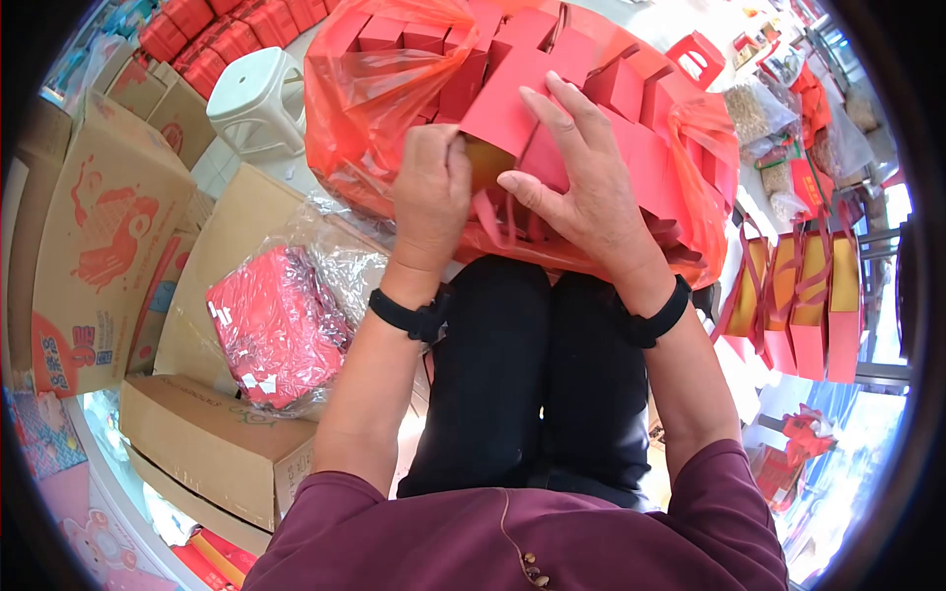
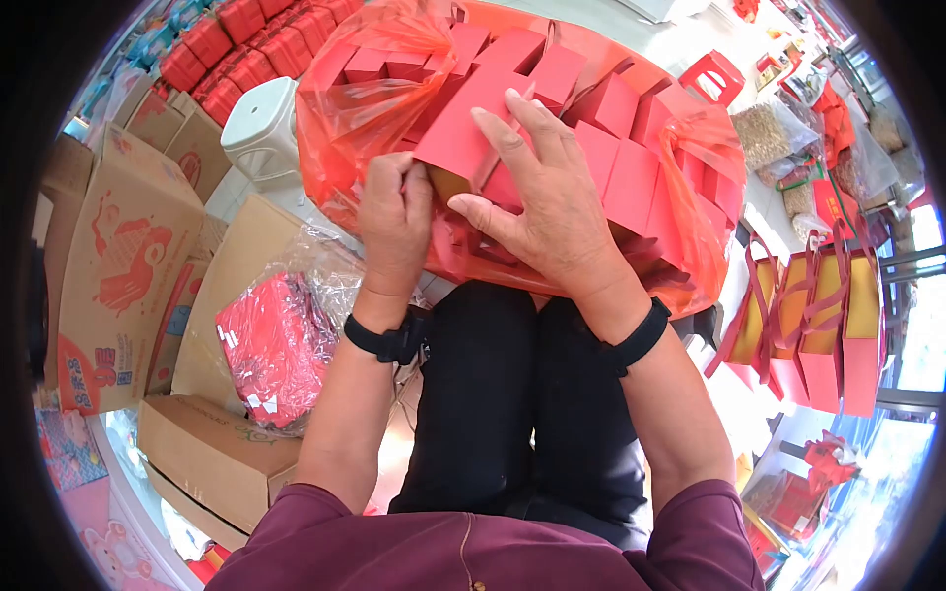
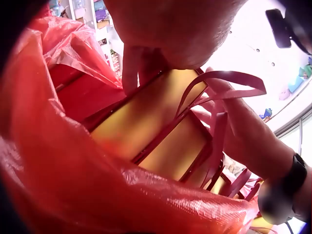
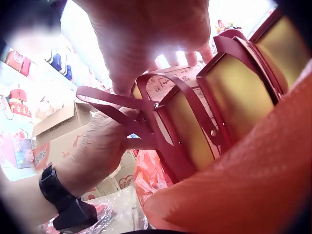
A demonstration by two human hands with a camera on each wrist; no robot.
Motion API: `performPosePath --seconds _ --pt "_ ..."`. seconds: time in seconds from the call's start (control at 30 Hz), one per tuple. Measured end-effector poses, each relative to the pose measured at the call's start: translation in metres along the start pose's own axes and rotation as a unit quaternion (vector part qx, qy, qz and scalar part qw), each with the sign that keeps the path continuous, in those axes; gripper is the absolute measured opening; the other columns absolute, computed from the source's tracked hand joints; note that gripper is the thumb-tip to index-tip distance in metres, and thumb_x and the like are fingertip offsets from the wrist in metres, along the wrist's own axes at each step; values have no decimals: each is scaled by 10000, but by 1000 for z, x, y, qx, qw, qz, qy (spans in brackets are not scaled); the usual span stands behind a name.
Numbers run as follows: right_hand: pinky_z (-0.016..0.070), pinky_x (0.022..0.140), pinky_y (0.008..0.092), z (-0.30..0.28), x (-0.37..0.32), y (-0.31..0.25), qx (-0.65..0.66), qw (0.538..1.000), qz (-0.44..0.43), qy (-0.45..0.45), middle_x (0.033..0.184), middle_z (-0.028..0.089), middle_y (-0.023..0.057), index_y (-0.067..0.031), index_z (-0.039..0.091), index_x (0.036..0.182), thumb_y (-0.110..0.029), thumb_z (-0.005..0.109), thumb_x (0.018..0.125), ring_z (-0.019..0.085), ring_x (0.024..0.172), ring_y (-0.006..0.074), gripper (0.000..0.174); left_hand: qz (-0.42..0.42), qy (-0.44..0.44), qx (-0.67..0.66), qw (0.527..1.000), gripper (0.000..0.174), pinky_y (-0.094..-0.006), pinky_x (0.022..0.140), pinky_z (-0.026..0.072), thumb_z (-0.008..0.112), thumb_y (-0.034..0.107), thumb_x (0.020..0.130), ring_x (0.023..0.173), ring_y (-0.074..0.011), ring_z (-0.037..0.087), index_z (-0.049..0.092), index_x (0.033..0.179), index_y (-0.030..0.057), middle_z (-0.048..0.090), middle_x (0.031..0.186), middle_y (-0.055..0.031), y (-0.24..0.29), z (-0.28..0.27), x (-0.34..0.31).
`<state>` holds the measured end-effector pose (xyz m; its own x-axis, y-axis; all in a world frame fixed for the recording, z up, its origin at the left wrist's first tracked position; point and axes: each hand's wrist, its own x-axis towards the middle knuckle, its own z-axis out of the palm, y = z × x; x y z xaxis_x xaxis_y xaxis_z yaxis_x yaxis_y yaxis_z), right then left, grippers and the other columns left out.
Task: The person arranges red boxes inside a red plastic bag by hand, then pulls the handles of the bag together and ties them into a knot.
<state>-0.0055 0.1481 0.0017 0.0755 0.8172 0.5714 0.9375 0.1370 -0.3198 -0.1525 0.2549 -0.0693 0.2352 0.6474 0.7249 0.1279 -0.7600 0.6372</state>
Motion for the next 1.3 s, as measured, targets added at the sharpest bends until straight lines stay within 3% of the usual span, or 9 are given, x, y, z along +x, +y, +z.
performPosePath --seconds 0.07,0.27,0.37,0.47,0.57,0.77,0.97,1.2,1.3 --pt "373 1118 526 3 3 2 -21 1000 -16 0 1489 449 206 -130 527 1439 -443 786 813 419 1368 422 746 6 -11 -16 1000 138 -433 766 511 598 14 941 887 -387 620 588 1079 11 601 968 -184 1 5 -5" --pt "363 1113 532 16 8 8 -72 996 -49 -30 1374 545 185 -130 573 1398 -425 759 838 434 1349 419 659 -37 -69 -24 997 114 -348 729 509 592 47 987 807 -255 639 585 1094 8 631 962 -140 -8 5 -18" --pt "374 1103 516 27 3 16 -96 993 -49 -46 1319 573 179 -112 592 1370 -357 724 876 454 1327 413 567 -110 -131 -98 980 159 -331 742 515 554 98 1017 831 -181 644 588 1144 8 646 955 -109 -24 0 -27" --pt "382 1098 503 30 1 16 -80 995 -36 -55 1303 574 181 -96 604 1344 -282 695 896 478 1299 410 493 -287 -143 -257 912 194 -314 755 520 511 134 1037 867 -127 639 608 1142 4 654 932 -82 -30 -6 -19" --pt "392 1091 491 29 2 15 -82 995 -29 -46 1300 573 183 -84 612 1325 -235 684 893 500 1272 410 463 -209 -197 -80 955 216 -327 766 523 509 146 1032 876 -166 658 628 1121 -10 673 927 -109 -91 9 -27" --pt "435 1043 478 31 0 13 -85 996 -30 -20 1274 587 179 -62 631 1283 -169 688 865 544 1216 391 436 -124 -391 61 910 232 -467 804 528 554 189 979 961 -408 673 644 1092 6 695 1001 -238 -109 22 -19" --pt "477 942 434 32 0 9 -29 999 -36 23 1137 635 147 -43 642 1039 -48 706 796 597 1080 345 252 -131 -551 298 769 357 -468 829 547 531 344 984 1001 -354 692 697 1073 41 725 1029 -172 -94 29 -14" --pt "483 876 422 37 0 7 -10 998 -33 51 1064 644 129 -49 576 948 14 705 765 607 997 332 233 -106 -607 334 713 388 -459 795 564 625 406 901 940 -347 717 759 1031 66 742 931 -161 -77 -3 -9" --pt "485 867 421 36 2 7 -8 998 -31 53 1062 643 130 -51 571 948 24 703 760 606 989 332 242 -94 -510 289 804 377 -492 776 559 638 328 894 911 -375 710 710 1130 43 735 917 -165 -83 -12 -11"
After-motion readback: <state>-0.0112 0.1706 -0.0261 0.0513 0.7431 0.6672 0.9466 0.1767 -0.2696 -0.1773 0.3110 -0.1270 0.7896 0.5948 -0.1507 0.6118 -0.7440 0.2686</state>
